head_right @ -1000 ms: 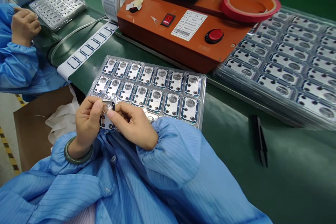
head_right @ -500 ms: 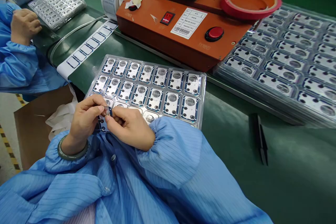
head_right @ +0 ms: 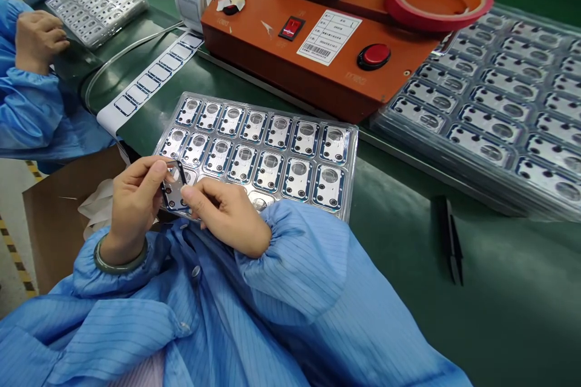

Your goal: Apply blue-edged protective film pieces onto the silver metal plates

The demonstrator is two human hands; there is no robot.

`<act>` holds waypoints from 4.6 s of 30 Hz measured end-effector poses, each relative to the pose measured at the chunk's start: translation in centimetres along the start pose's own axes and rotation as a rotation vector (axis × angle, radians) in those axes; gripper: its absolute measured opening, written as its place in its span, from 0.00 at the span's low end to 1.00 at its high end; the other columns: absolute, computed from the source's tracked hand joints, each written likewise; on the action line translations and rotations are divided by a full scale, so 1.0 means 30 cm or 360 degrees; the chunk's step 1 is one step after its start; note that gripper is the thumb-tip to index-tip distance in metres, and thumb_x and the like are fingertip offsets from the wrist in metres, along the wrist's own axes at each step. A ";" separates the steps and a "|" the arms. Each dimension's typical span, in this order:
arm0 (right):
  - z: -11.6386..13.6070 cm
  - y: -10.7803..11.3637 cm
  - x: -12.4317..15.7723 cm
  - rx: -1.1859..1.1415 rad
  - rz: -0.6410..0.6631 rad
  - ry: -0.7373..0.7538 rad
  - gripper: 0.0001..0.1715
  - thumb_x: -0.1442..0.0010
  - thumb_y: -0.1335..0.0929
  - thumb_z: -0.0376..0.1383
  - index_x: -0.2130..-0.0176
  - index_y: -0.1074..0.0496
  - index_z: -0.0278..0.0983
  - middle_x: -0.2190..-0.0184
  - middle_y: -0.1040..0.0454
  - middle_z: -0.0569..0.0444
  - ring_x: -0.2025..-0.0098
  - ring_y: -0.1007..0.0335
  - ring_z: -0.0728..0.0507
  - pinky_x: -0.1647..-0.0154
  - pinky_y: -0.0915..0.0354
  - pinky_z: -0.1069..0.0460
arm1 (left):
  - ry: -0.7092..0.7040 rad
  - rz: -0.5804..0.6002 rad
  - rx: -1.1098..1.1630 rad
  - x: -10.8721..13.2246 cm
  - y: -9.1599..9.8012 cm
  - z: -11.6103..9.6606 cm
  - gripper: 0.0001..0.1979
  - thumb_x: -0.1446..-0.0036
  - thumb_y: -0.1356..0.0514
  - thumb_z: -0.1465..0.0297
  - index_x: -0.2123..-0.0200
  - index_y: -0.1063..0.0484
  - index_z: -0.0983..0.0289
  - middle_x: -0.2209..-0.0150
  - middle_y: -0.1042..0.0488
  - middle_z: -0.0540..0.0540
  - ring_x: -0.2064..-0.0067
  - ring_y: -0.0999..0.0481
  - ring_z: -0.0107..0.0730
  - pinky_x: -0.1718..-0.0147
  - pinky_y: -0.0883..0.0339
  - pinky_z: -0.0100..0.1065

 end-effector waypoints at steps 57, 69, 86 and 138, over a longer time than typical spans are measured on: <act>-0.034 0.043 -0.001 0.0053 -0.0396 -0.0064 0.14 0.39 0.35 0.45 0.67 0.31 0.37 0.78 0.30 0.56 0.78 0.36 0.50 0.77 0.38 0.55 | -0.0023 -0.0910 -0.1886 -0.521 0.366 0.186 0.23 0.44 0.41 0.62 0.47 0.31 0.66 0.50 0.29 0.67 0.45 0.35 0.59 0.47 0.43 0.56; -0.032 0.034 -0.001 0.0119 -0.0343 -0.0052 0.13 0.39 0.36 0.44 0.66 0.31 0.37 0.78 0.32 0.57 0.78 0.36 0.49 0.76 0.39 0.53 | 0.0060 -0.0905 -0.1930 -0.522 0.370 0.186 0.33 0.43 0.42 0.61 0.38 0.45 0.71 0.46 0.29 0.68 0.42 0.34 0.54 0.45 0.43 0.52; -0.024 0.029 -0.002 0.0162 -0.0354 -0.0012 0.13 0.38 0.37 0.43 0.68 0.32 0.37 0.79 0.32 0.57 0.79 0.37 0.50 0.78 0.39 0.54 | -0.0344 -0.0807 -0.1790 -0.516 0.345 0.173 0.12 0.37 0.49 0.65 0.55 0.32 0.63 0.57 0.23 0.60 0.55 0.24 0.43 0.53 0.38 0.39; 0.002 0.050 0.006 -0.0008 -0.0604 0.0082 0.11 0.43 0.32 0.42 0.71 0.30 0.36 0.75 0.32 0.56 0.76 0.40 0.51 0.77 0.42 0.54 | 0.0113 0.0159 -0.0145 -0.029 0.029 -0.017 0.07 0.53 0.31 0.67 0.68 0.22 0.60 0.68 0.21 0.52 0.66 0.23 0.29 0.66 0.27 0.29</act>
Point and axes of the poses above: each hand's wrist, its own x-axis away from the middle knuckle, its own y-axis out of the back of the hand, z = x × y, the point moved 5 cm from there along -x, towards the middle knuckle
